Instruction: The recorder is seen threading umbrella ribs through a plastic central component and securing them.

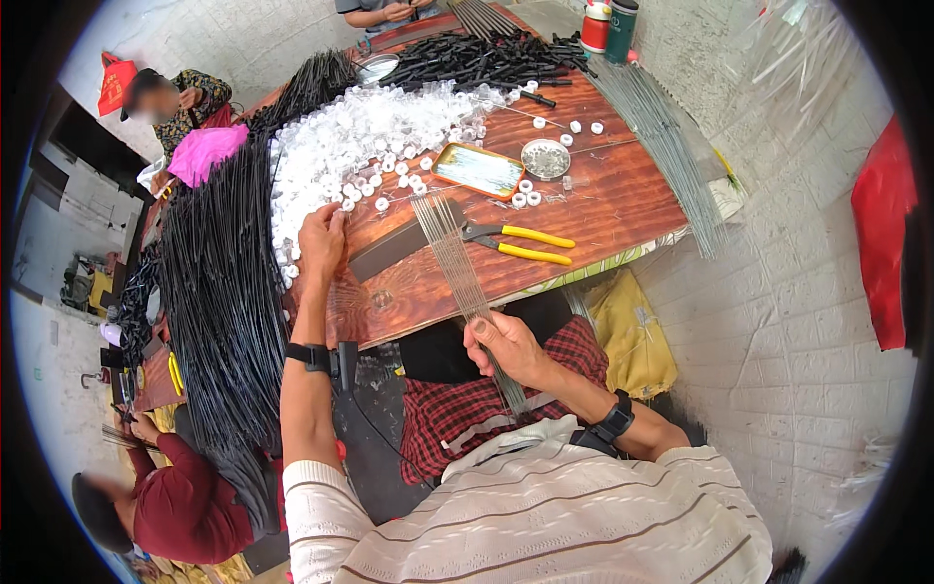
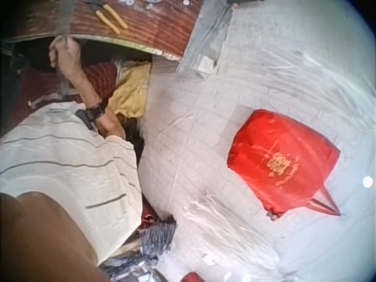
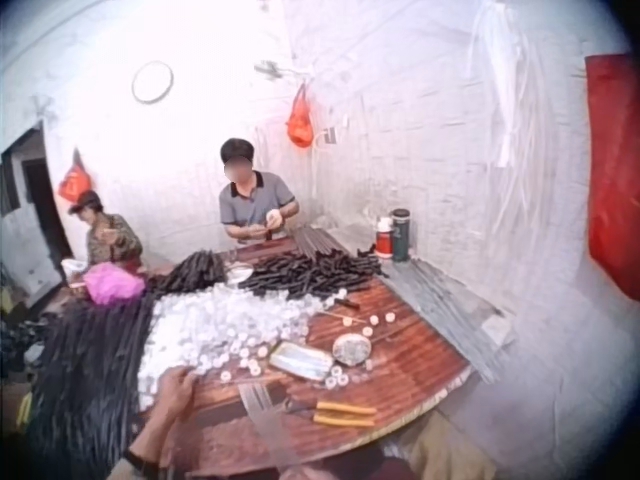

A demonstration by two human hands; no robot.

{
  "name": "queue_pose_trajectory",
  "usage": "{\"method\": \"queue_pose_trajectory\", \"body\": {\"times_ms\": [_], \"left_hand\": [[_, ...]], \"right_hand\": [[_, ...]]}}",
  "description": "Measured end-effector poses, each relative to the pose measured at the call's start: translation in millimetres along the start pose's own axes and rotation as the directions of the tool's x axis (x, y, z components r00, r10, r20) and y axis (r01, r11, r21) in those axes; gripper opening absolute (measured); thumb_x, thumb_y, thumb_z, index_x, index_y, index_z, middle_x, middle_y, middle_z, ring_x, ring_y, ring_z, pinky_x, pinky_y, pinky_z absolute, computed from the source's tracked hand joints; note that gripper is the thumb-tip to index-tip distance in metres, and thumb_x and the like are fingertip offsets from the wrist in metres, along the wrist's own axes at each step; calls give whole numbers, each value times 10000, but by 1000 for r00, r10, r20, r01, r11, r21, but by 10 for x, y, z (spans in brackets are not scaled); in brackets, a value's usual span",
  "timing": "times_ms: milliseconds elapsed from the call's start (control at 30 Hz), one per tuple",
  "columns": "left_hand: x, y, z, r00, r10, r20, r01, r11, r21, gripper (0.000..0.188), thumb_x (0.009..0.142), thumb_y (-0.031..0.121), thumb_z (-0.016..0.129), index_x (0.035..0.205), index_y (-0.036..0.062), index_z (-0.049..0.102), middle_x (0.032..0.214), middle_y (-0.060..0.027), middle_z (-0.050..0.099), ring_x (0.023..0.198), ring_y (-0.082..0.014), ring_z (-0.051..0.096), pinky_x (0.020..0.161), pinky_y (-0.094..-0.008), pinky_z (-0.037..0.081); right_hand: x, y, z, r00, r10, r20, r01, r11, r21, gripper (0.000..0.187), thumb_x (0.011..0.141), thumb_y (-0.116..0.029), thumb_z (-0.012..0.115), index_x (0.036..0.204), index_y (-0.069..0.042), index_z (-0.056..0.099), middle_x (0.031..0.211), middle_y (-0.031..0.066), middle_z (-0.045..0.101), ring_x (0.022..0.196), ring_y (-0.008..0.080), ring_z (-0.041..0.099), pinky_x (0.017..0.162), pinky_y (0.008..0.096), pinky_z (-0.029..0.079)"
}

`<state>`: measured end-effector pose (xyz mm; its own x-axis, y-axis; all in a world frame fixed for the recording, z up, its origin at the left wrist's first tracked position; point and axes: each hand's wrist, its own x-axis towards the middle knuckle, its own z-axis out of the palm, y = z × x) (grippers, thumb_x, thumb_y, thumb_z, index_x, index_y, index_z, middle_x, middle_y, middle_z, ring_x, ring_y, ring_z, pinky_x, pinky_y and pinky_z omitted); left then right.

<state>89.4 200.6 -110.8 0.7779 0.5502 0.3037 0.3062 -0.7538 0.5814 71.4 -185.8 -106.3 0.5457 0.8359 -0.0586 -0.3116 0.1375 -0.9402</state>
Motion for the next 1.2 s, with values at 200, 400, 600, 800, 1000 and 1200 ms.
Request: {"method": "queue_pose_trajectory", "body": {"times_ms": [200, 400, 600, 800, 1000, 1200], "left_hand": [[-98, 170, -25, 993, -113, 28, 116, 959, -257, 218, 915, 104, 627, 1095, -13, 668, 901, -109, 695, 830, -175, 674, 716, -288, 538], [-504, 764, -469, 899, -290, 327, 395, 218, -892, 333, 947, 48, 580, 1262, -53, 541, 1010, -95, 644, 864, -169, 672, 745, -229, 591], [-867, 1163, -918, 937, -80, 340, 335, -69, -940, 437, 920, -5, 589, 1333, -81, 468, 1214, -202, 609, 966, -210, 676, 848, -259, 601], [-1086, 1356, -1039, 962, -4, 275, 273, -82, -958, 499, 868, -13, 658, 1329, -64, 476, 1265, -217, 580, 1007, -221, 658, 874, -275, 595], [-1169, 1321, -992, 950, 57, 306, 311, -241, -920, 495, 850, -46, 661, 1316, -47, 492, 1306, -234, 549, 1015, -237, 641, 879, -277, 592], [-1198, 1349, -939, 951, 98, 292, 308, -275, -911, 471, 876, -51, 627, 1327, -44, 490, 1348, -241, 519, 1031, -222, 632, 871, -277, 592]], "right_hand": [[36, -25, 42, 1000, 14, 13, -14, 1000, -10, 414, 1048, -401, 401, 914, -39, 551, 632, 8, 511, 535, 83, 492, 494, 233, 439], [18, -1, 191, 996, -1, 88, 2, 1000, -7, 374, 1047, -369, 419, 902, -47, 545, 622, -4, 507, 519, 63, 479, 481, 216, 423], [-55, 30, 313, 986, -36, 163, 46, 997, -56, 381, 1046, -382, 419, 907, -51, 547, 621, -7, 510, 510, 62, 482, 476, 210, 422], [-142, 19, 379, 982, -65, 176, 81, 993, -85, 405, 1043, -407, 415, 908, -49, 547, 620, -3, 512, 512, 68, 491, 476, 215, 427], [-176, -2, 388, 981, -73, 177, 91, 991, -97, 417, 1043, -416, 411, 906, -46, 546, 611, -1, 508, 508, 71, 489, 472, 221, 424], [-158, 19, 386, 980, -78, 180, 95, 992, -82, 418, 1043, -417, 411, 905, -46, 548, 611, -1, 509, 507, 69, 486, 470, 220, 418]]}}
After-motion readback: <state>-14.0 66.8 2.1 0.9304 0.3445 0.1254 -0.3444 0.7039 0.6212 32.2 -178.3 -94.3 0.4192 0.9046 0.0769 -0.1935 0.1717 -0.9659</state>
